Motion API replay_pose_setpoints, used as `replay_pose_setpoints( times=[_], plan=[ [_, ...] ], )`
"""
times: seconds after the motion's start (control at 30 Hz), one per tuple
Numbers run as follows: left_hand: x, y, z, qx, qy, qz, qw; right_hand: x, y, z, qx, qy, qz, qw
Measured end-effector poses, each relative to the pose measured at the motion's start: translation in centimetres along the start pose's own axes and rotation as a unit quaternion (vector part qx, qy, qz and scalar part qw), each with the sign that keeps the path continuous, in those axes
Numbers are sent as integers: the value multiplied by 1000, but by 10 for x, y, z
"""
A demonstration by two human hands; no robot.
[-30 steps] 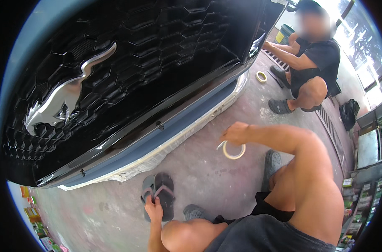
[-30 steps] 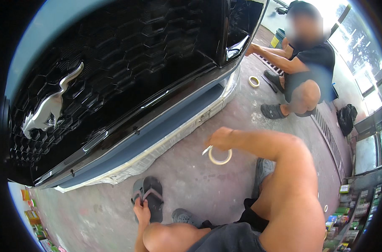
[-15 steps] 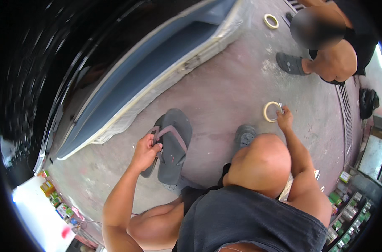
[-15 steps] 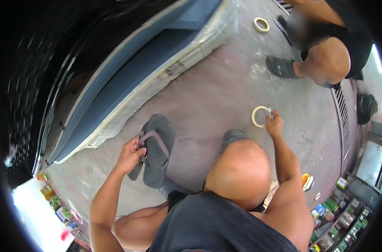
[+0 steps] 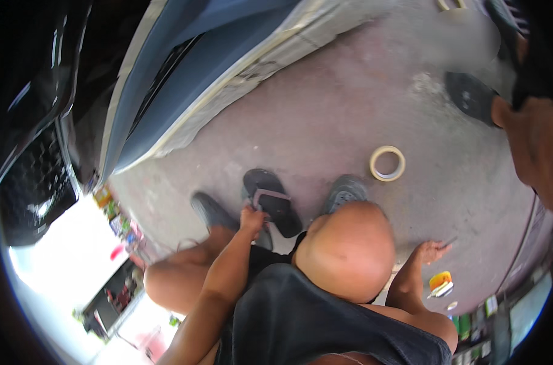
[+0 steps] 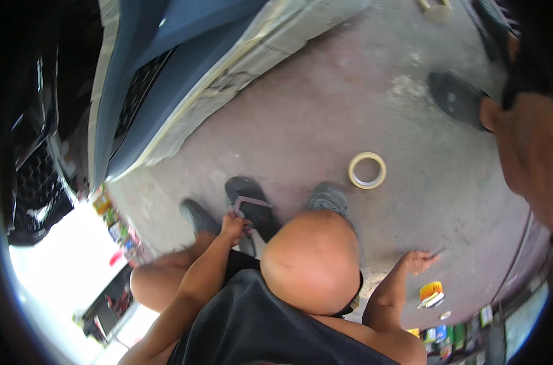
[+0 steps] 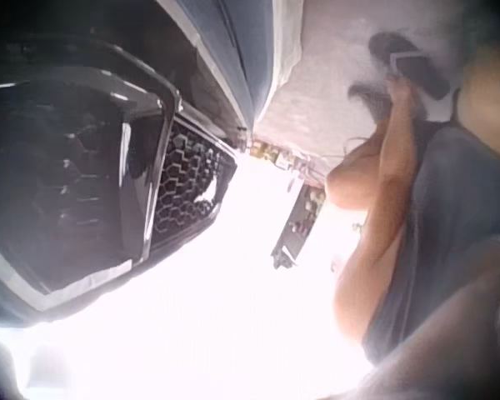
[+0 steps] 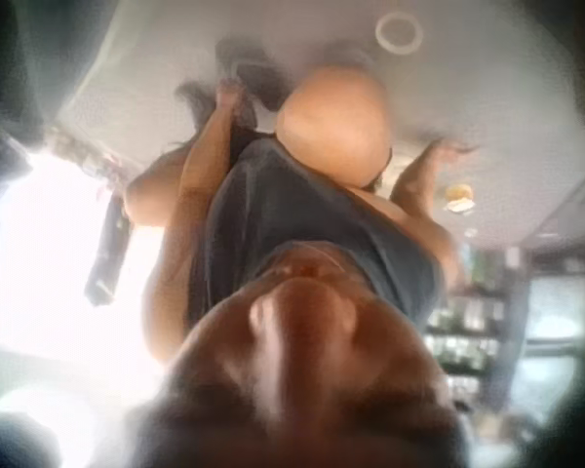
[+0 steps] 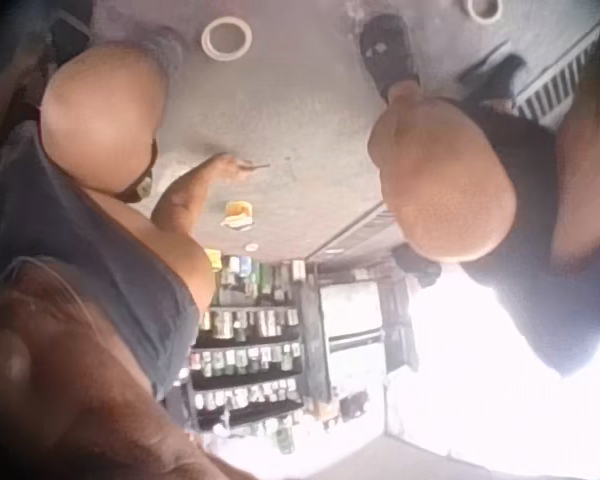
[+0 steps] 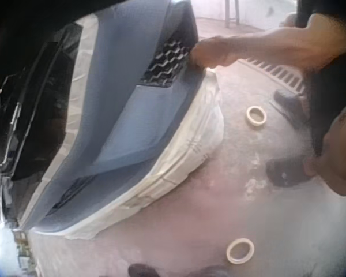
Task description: The person applies masking tape along the edges of a car's front grille and bumper, smoothing it down with their fingers. They repeatedly tear off pieces of tape and press them onto the surface.
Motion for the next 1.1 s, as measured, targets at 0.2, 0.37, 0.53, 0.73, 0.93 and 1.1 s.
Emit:
replay_pose_setpoints(
  times=[0.2, 0.37, 0.53, 0.73, 0.93, 1.1],
  plan=[
    [18, -31, 20, 56, 62, -123, 989, -25, -10, 56, -115, -92, 136, 980],
    [-74, -71, -7, -251, 300, 227, 892, -43, -12, 69, -127, -72, 180, 973],
    [-48, -18, -4, -131, 260, 185, 939, -25, -13, 55, -146, -75, 133, 977],
    [-30, -15, 6, -120, 355, 287, 882, 6, -34, 24, -91, -80, 144, 982],
    [-30, -68, 9, -30, 348, 201, 915, 0, -18, 19, -67, -76, 83, 991],
    [-32, -51, -3, -86, 282, 178, 939, -25, -23, 12, -47, -88, 45, 994]
  ],
)
Point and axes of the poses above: each hand's wrist, its own y-axis towards the middle knuckle, its own z-axis out of the palm, x = y × z, the point moved 5 cm from there along y, towards the middle knuckle, and after that the axes turned 4 degrees about -z, right-handed, at the moved point
